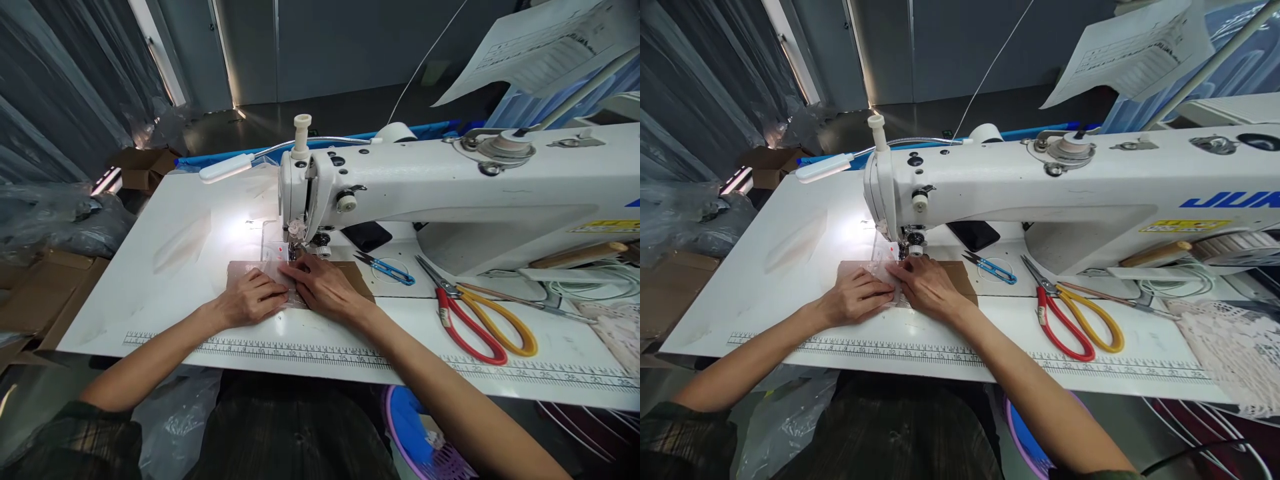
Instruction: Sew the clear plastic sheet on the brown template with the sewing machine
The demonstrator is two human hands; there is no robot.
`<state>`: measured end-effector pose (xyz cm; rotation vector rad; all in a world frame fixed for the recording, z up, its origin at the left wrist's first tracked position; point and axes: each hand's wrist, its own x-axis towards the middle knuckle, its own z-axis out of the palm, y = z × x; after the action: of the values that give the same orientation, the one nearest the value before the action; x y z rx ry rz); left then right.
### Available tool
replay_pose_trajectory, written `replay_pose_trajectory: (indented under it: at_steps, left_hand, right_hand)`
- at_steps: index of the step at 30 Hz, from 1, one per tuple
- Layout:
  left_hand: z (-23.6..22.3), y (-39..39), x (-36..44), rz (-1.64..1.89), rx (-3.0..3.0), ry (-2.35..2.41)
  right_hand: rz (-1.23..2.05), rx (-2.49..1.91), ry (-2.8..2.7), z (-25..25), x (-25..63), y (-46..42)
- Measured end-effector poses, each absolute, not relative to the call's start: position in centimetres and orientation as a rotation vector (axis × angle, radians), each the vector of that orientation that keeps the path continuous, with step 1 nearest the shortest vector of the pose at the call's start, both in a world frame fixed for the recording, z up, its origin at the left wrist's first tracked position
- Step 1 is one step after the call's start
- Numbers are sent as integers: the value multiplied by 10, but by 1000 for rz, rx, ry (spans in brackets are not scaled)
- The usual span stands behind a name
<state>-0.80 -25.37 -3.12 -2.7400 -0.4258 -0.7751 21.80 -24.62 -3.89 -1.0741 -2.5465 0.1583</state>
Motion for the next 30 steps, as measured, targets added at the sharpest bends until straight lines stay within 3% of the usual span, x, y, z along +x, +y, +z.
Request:
replay_pose_trajectory:
  at_steps: [5,18,30]
  left_hand:
    - [-33,-252,-11,-751,-2752,-441]
    - [-27,-252,-12,-853,-2775,-454]
    - [-29,-251,-12,-844,-2800,-431]
  right_hand:
    - [95,-1067,-2561,-41,218,-246]
    - [362,-971,-2372,-49,227,-247]
    - [322,-975,-2386,-49,226,-248]
